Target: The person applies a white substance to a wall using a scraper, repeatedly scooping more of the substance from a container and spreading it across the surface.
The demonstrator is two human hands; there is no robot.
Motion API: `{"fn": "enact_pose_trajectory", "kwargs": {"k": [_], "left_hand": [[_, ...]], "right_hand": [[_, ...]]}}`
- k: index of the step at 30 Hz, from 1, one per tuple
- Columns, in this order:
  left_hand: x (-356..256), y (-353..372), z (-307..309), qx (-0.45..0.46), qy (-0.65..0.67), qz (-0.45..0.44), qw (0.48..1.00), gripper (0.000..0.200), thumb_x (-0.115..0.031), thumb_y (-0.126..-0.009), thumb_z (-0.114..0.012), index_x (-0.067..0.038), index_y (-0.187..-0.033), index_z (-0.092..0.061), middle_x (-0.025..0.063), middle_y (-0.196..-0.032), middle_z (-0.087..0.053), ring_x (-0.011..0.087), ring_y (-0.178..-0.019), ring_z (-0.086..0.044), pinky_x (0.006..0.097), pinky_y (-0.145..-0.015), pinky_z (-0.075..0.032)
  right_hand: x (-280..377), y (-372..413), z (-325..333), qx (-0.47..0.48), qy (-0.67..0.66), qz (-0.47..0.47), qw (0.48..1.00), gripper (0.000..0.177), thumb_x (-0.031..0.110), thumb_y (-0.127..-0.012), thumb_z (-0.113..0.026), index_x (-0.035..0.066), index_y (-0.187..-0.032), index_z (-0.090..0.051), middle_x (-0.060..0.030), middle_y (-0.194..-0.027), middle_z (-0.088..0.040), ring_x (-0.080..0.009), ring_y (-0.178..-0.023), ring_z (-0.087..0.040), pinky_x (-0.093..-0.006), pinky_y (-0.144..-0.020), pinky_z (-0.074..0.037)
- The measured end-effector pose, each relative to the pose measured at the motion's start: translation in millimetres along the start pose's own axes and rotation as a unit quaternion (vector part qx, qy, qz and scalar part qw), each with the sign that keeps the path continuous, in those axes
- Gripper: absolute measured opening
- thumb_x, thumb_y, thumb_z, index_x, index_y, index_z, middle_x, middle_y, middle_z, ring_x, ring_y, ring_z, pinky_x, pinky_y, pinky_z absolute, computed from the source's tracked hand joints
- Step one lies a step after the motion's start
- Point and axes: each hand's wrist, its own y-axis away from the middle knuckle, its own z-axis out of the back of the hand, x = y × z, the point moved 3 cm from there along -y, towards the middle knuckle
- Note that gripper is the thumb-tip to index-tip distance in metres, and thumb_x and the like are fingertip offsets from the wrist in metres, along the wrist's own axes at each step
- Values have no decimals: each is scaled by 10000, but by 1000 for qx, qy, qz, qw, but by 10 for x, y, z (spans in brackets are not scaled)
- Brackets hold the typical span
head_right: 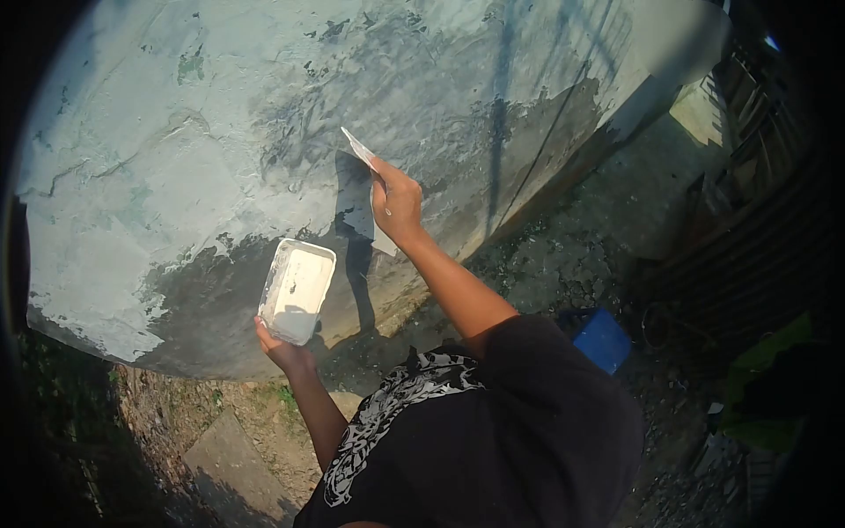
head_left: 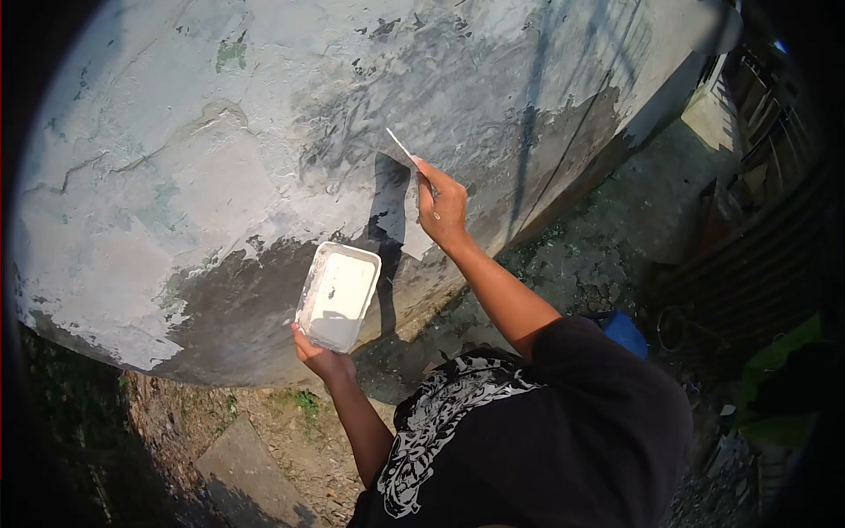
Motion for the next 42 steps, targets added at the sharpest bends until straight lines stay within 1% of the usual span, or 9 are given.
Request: {"fn": "enact_pose_trajectory", "kwargs": {"k": [9, 19, 23, 25, 26, 29, 35, 39, 42], "left_hand": [[339, 407, -499, -28, -66, 23, 997, 540, -429, -1068, -408, 39, -1289, -559, 161, -1241, -636, 286, -1105, -659, 433, -929, -550], [463, 884, -480, -116, -100, -16, 988, 527, -431, -1072, -417, 28, -1286, -561, 150, -1251, -626, 266, -1130, -626, 416, -974, -498], [497, 1070, -517, -126, -124, -28, 984, 484, -414, -1086, -417, 22, -1188, -600, 131, -1152, -657, 226, -1042, -637, 386, -919, -506], [526, 1115, -589, -149, -115, -33, 982, 460, -398, -1090, -419, 17, -1169, -602, 118, -1133, -657, 204, -1018, -627, 364, -909, -498], [565, 1096, -548, -118, -111, -43, 986, 449, -384, -1093, -419, 18, -1181, -598, 114, -1139, -656, 197, -1022, -628, 360, -913, -496], [617, 1065, -650, -91, -96, -38, 990, 427, -358, -1097, -419, 17, -1211, -589, 107, -1159, -656, 187, -1045, -631, 355, -926, -497], [913, 915, -1048, -8, -32, 41, 999, 429, -343, -1104, -406, 5, -1305, -555, 107, -1255, -636, 203, -1159, -629, 356, -970, -522], [1238, 918, -1358, 26, 72, 103, 992, 448, -339, -1107, -389, 4, -1381, -478, 119, -1354, -583, 229, -1214, -612, 392, -1011, -534], [1428, 1090, -1684, 43, 6, 163, 986, 478, -372, -1105, -401, 20, -1368, -480, 138, -1345, -587, 242, -1209, -614, 460, -960, -568]], "right_hand": [[-898, -612, 525, -107, 76, 63, 989, 480, -94, -801, -630, 21, -1266, -675, -226, -1250, -677, -402, -1135, -661, -416, -948, -527], [-986, 666, -213, 115, 67, 103, 986, 476, -54, -787, -685, 79, -1243, -691, -183, -1213, -672, -384, -1102, -663, -444, -891, -555], [-1090, 934, -85, 254, -68, 37, 964, 358, -21, -860, -658, 55, -1208, -696, -192, -1065, -713, -370, -1037, -697, -419, -868, -560], [-1136, 818, 51, 295, -159, -79, 939, 252, 55, -945, -624, 15, -1185, -693, -193, -1048, -721, -317, -1025, -716, -374, -850, -550], [-1154, 781, 111, 284, -168, -156, 931, 214, 114, -989, -606, -13, -1141, -686, -127, -976, -733, -207, -911, -703, -325, -799, -522], [-1254, 437, 348, 275, -234, -260, 896, 166, 90, -979, -619, -2, -1102, -680, -34, -916, -700, -101, -811, -618, -278, -750, -486], [-1188, -377, 1150, 132, -333, -337, 871, 152, 47, -957, -600, -11, -1089, -648, -14, -921, -673, -53, -783, -574, -244, -734, -477], [-1140, -614, 1668, 89, -324, -317, 887, 146, 29, -965, -615, -15, -1102, -644, -45, -1048, -694, -88, -913, -615, -277, -830, -476], [-1006, -742, 1944, 66, -316, -278, 905, 148, 53, -964, -643, -17, -1094, -642, -39, -961, -695, -83, -809, -619, -249, -717, -494]]}}
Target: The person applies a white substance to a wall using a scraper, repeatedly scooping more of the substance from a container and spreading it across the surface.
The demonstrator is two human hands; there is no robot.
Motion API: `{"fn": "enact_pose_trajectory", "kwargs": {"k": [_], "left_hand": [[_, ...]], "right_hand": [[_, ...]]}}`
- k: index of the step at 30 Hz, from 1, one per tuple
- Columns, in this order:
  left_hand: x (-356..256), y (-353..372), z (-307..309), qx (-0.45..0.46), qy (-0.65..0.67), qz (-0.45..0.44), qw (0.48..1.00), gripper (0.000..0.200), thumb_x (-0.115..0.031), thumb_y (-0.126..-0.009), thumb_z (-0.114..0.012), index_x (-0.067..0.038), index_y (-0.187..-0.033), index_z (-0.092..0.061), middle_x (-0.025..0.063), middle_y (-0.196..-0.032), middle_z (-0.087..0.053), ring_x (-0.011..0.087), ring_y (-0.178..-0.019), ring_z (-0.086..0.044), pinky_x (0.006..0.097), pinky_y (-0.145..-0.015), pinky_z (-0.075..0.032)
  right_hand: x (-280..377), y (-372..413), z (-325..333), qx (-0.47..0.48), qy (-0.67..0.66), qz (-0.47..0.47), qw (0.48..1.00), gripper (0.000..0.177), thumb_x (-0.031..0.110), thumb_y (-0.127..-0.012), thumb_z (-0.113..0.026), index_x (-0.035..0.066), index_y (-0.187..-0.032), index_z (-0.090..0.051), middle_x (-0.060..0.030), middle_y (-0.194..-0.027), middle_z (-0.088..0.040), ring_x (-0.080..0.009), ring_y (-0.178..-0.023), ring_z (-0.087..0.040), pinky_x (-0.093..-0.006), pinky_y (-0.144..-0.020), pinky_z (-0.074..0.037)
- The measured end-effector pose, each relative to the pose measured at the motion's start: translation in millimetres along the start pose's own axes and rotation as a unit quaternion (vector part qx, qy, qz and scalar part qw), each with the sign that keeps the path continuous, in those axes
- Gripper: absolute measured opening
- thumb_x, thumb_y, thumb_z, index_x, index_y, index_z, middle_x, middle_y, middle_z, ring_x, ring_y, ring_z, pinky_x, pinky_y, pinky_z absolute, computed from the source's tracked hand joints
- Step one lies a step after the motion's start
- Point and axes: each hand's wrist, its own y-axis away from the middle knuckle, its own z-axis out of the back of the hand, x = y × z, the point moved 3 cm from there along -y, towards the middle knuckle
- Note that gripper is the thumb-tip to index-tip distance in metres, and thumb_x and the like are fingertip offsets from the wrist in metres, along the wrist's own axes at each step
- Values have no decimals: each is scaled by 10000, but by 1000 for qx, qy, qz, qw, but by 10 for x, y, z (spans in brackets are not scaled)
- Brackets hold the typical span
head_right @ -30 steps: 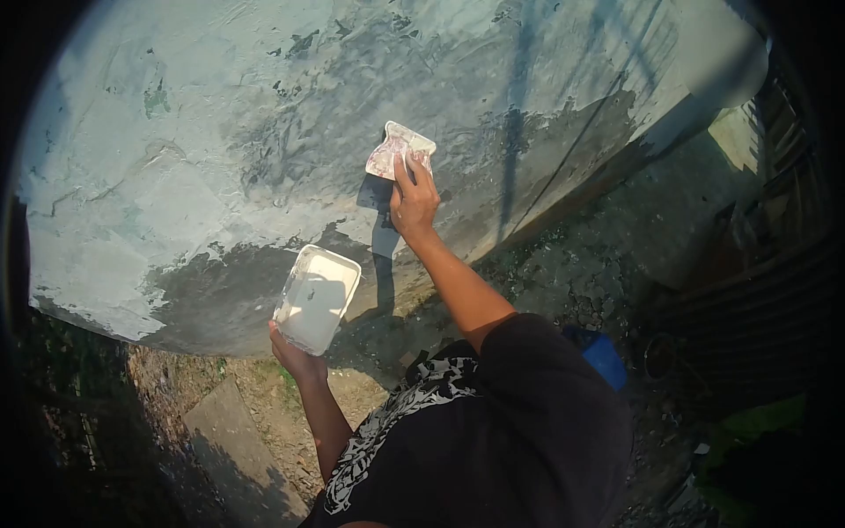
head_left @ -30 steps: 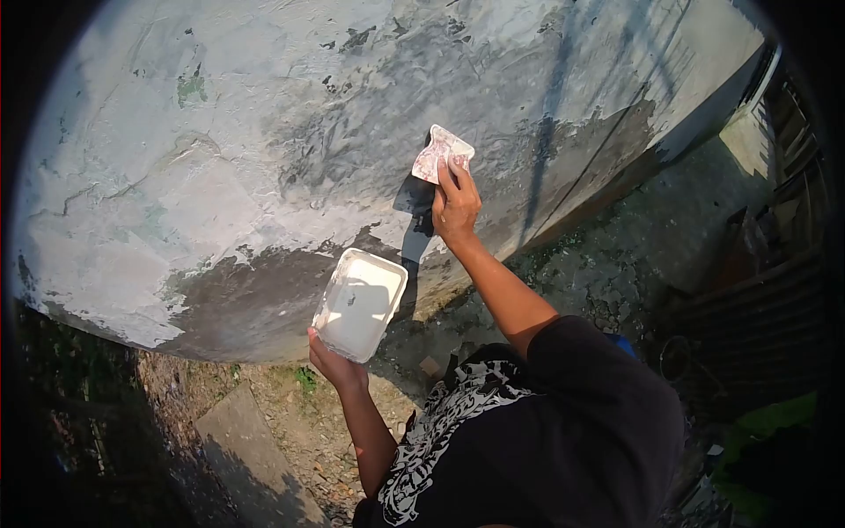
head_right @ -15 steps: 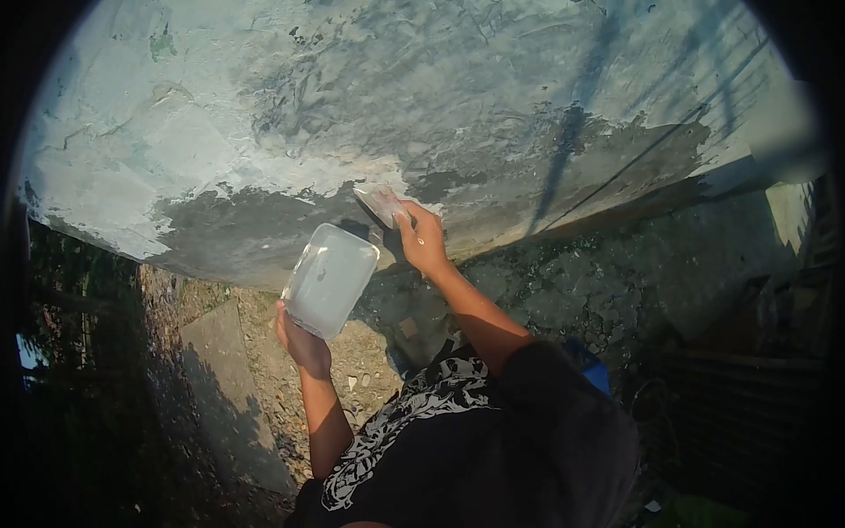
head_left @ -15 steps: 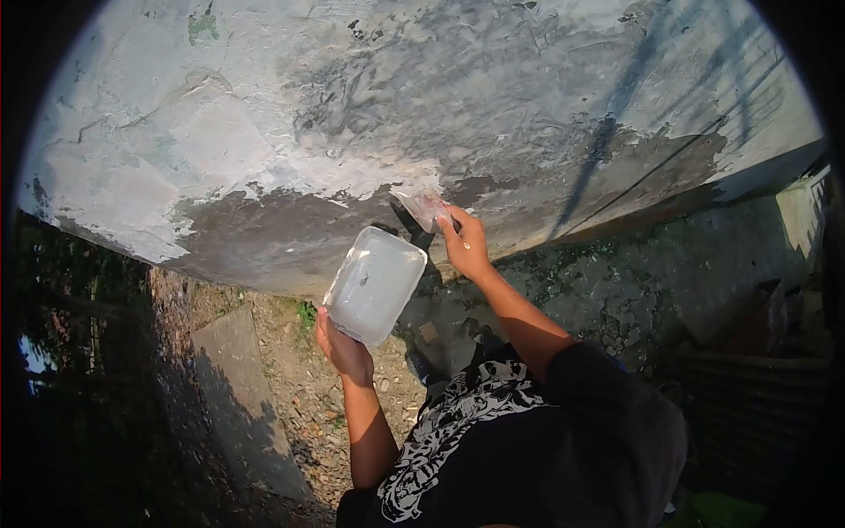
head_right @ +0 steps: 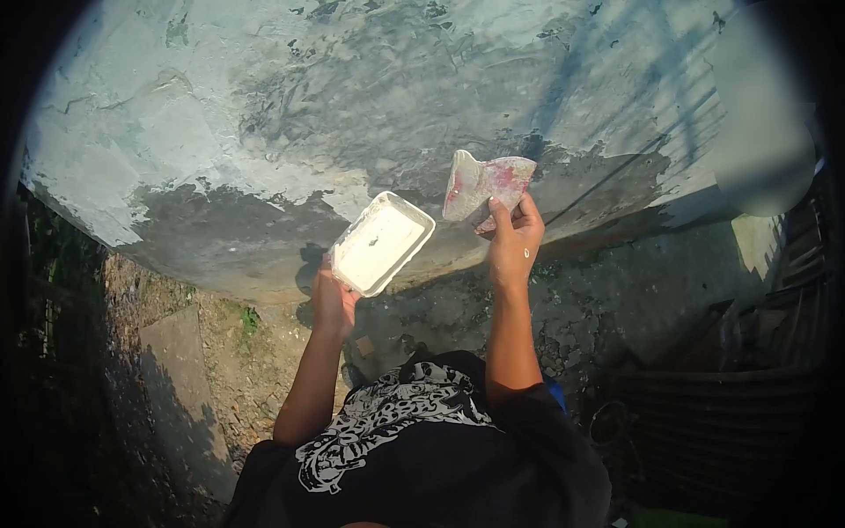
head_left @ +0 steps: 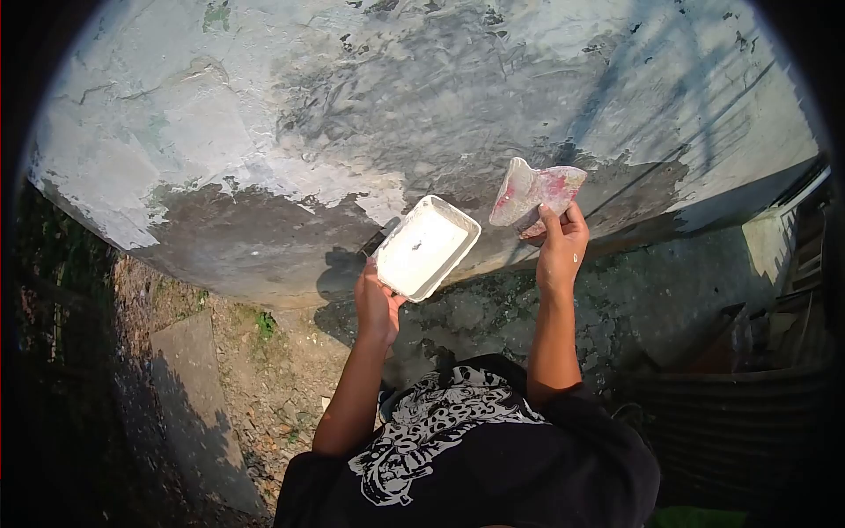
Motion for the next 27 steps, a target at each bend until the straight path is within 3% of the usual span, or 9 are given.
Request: {"fn": "enact_pose_trajectory", "kwargs": {"k": [4, 7, 10, 13, 19, 23, 27], "left_hand": [[78, -62, -247, 42, 5, 12, 999, 511, -414, -1096, -419, 23, -1352, -488, 155, -1335, -592, 248, -1186, -629, 459, -973, -559], [-42, -144, -432, 61, 23, -2, 998, 508, -414, -1092, -426, 27, -1334, -499, 154, -1329, -596, 251, -1187, -630, 460, -970, -557], [-125, -176, -571, 77, 26, -4, 997, 497, -406, -1089, -430, 29, -1317, -508, 155, -1309, -608, 261, -1171, -640, 477, -951, -562], [-132, -162, -671, 69, 26, -8, 997, 480, -395, -1086, -446, 27, -1303, -518, 153, -1280, -622, 260, -1128, -659, 469, -907, -582], [-85, -176, -723, 27, -5, -11, 1000, 439, -377, -1081, -470, 17, -1258, -549, 133, -1199, -659, 239, -1028, -694, 423, -810, -607], [-114, -159, -726, 5, -28, -33, 999, 418, -373, -1084, -471, 11, -1192, -594, 110, -1111, -688, 208, -997, -696, 396, -792, -597], [-171, -115, -756, -12, -21, -55, 998, 417, -370, -1087, -468, 15, -1165, -608, 96, -1070, -691, 191, -959, -690, 383, -787, -593]], "right_hand": [[117, 25, 104, 50, 78, 71, 993, 148, 55, -970, -648, -18, -1097, -633, -47, -982, -695, -74, -819, -614, -254, -687, -503], [55, 79, 128, 27, 94, 65, 993, 152, 74, -986, -637, -11, -1110, -612, -48, -976, -683, -68, -814, -606, -254, -637, -502], [-45, 190, 113, -51, 63, -24, 996, 164, 88, -1002, -613, 2, -1138, -581, -38, -942, -657, -69, -751, -575, -244, -585, -468], [-175, 223, 36, -54, 65, 45, 995, 129, 85, -999, -613, 6, -1095, -580, -39, -924, -649, -60, -688, -551, -249, -548, -447], [-265, 369, -45, -33, 54, 5, 998, 117, 71, -985, -615, 6, -1078, -586, -30, -917, -639, -55, -699, -540, -248, -567, -440], [-372, 404, -45, 3, 83, -17, 996, 158, 42, -957, -615, -14, -1104, -601, -52, -978, -661, -94, -861, -598, -269, -776, -479], [-413, 418, -96, 47, 60, -43, 996, 186, 28, -951, -608, -28, -1129, -604, -66, -1027, -672, -109, -947, -607, -280, -876, -467]]}}
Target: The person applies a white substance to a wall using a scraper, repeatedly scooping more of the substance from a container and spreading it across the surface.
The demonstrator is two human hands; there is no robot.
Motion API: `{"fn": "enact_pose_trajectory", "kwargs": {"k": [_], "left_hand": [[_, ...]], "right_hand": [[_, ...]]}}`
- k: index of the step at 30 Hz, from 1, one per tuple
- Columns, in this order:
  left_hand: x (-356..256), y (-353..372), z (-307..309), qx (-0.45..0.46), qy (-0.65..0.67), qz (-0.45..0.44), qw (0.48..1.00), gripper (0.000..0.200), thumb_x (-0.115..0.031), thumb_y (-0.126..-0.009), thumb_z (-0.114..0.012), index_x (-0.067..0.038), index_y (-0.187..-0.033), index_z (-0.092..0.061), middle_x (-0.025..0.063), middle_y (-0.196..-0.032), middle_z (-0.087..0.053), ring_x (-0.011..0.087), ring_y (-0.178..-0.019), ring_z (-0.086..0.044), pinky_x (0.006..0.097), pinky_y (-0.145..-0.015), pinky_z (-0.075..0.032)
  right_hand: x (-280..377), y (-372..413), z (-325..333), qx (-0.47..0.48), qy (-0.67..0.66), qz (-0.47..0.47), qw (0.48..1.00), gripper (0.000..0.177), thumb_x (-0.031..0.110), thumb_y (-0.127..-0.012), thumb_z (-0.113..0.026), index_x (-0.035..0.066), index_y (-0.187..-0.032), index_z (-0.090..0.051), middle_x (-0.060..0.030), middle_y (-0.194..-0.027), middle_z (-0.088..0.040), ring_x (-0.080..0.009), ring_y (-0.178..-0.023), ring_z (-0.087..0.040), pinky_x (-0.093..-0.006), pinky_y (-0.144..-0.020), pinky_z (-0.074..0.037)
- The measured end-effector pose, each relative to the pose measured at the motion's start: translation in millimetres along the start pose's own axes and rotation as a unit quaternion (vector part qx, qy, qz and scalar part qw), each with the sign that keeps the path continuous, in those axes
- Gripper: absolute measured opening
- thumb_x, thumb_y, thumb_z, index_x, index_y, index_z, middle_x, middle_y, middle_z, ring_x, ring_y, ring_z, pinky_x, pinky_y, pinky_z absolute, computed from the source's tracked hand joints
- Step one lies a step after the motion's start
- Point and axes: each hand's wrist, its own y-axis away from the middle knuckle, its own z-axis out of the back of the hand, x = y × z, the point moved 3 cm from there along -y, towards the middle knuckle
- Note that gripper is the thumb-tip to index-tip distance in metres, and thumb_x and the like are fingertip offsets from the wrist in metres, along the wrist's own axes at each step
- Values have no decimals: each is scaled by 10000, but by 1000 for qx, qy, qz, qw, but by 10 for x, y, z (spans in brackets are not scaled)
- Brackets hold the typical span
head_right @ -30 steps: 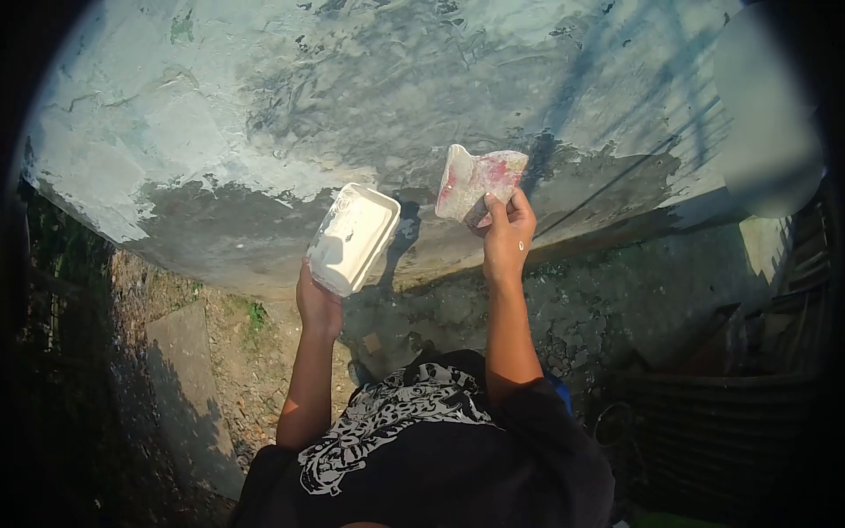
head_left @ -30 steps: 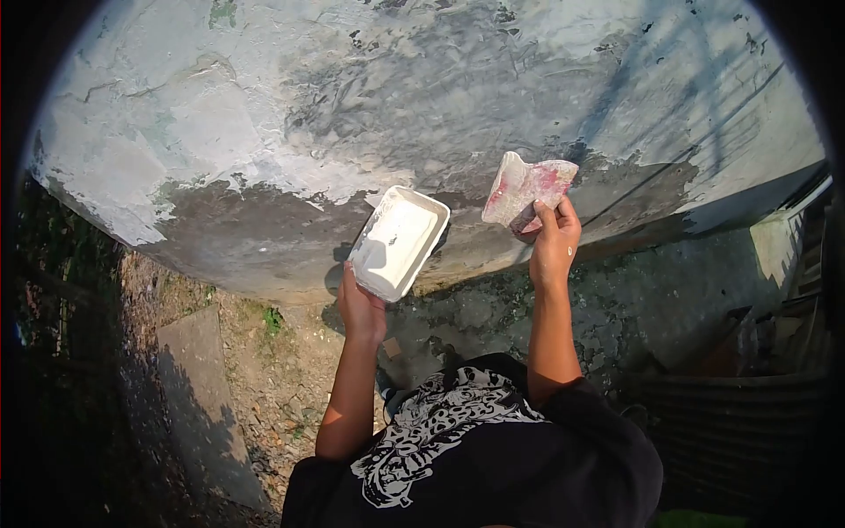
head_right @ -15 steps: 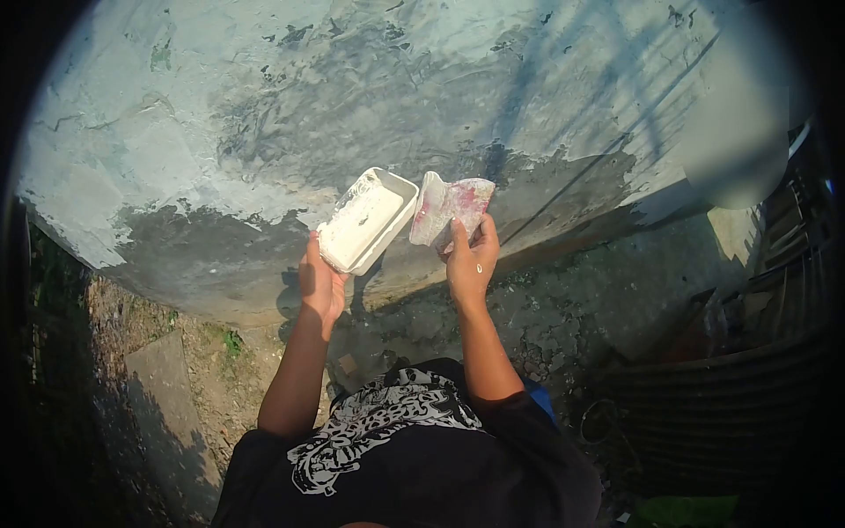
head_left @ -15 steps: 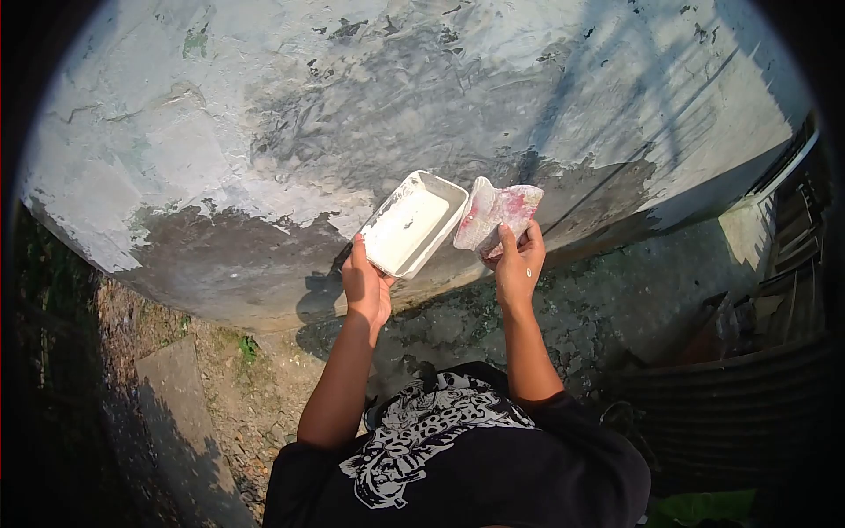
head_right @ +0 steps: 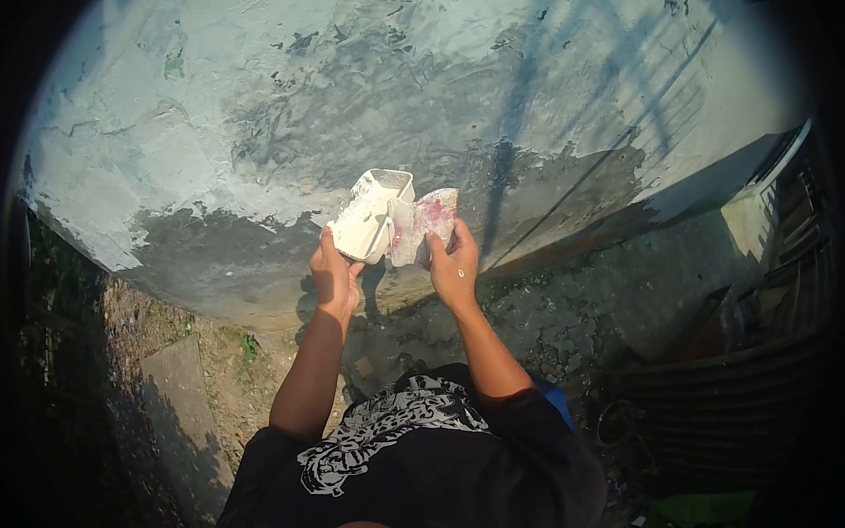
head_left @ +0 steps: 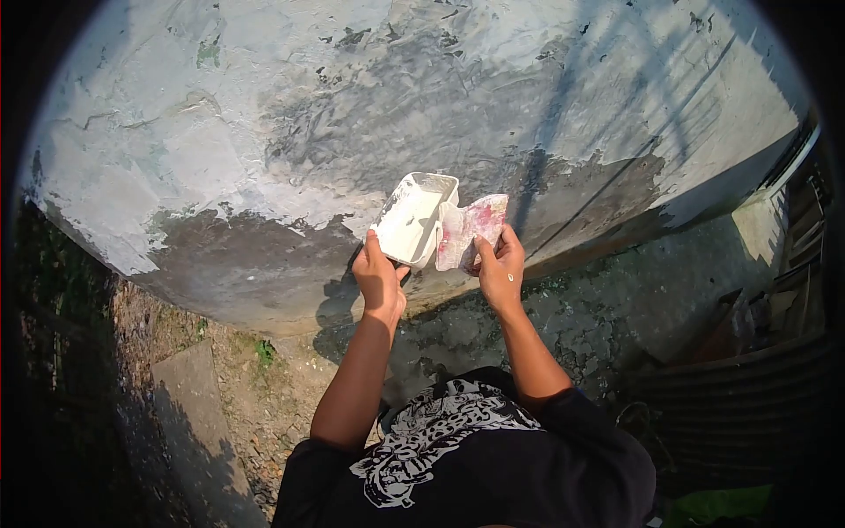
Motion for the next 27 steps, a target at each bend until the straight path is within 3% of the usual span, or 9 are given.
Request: {"fn": "enact_pose_trajectory", "kwargs": {"k": [9, 11, 14, 16, 18, 19, 21, 25, 27], "left_hand": [[100, -136, 131, -12, 34, -34, 999, 370, -368, -1088, -465, -20, -1144, -578, 70, -1087, -648, 160, -984, -629, 419, -789, -574], [126, -157, 151, -18, -12, -14, 1000, 354, -368, -1084, -470, -38, -1169, -564, 66, -1099, -632, 153, -979, -613, 398, -764, -563], [134, -90, 141, -23, -60, -21, 998, 347, -371, -1076, -486, -42, -1157, -563, 60, -1089, -625, 149, -975, -612, 383, -742, -554], [67, 35, 48, -15, -57, -34, 998, 331, -344, -1084, -481, -36, -1170, -565, 58, -1090, -622, 136, -959, -614, 363, -716, -549], [76, 69, 28, 38, -66, -77, 994, 309, -305, -1095, -462, -30, -1195, -563, 52, -1066, -629, 119, -915, -619, 325, -674, -539], [83, 80, 28, 39, -66, -75, 994, 309, -305, -1095, -462, -30, -1195, -563, 52, -1066, -629, 119, -915, -619, 325, -674, -539], [76, 110, 7, 65, -88, -89, 990, 312, -295, -1103, -447, -21, -1161, -586, 42, -990, -636, 97, -854, -611, 294, -626, -516], [112, 59, 53, 97, -127, -84, 983, 342, -301, -1108, -437, -13, -1109, -621, 30, -926, -629, 71, -818, -589, 276, -622, -488], [96, 24, 60, 109, -107, -91, 984, 346, -305, -1108, -438, -15, -1110, -626, 27, -922, -627, 66, -817, -584, 273, -652, -484]], "right_hand": [[80, 44, -114, 112, -2, -14, 994, 226, -2, -937, -608, -34, -1161, -607, -65, -1054, -685, -100, -927, -619, -272, -850, -485], [125, 15, -124, 208, -18, -114, 971, 256, -12, -933, -611, -29, -1188, -594, -64, -1037, -702, -100, -895, -642, -269, -818, -506], [355, -74, -127, 209, -65, -141, 965, 300, -18, -930, -614, -27, -1227, -573, -77, -1037, -716, -103, -885, -663, -271, -797, -525], [542, -276, -69, 199, 18, -84, 976, 288, -17, -924, -620, -19, -1208, -574, -93, -1067, -716, -118, -934, -669, -295, -809, -535], [827, -487, -32, 202, 176, 64, 961, 243, 0, -905, -646, -16, -1143, -599, -134, -989, -729, -223, -875, -708, -346, -778, -523], [1024, -558, -51, 201, 177, 63, 962, 243, 0, -905, -646, -16, -1143, -599, -134, -989, -729, -223, -875, -708, -346, -778, -523], [1476, -593, -194, 316, 430, 203, 821, 231, 50, -920, -669, 29, -1142, -608, -157, -906, -696, -250, -835, -682, -365, -746, -496], [1687, -578, -445, 432, 432, 269, 745, 186, 58, -905, -675, 48, -1085, -630, -178, -907, -681, -404, -906, -612, -470, -873, -450], [1603, -566, -492, 457, 456, 291, 706, 183, 56, -901, -676, 51, -1079, -634, -169, -910, -688, -404, -904, -614, -474, -875, -458]]}}
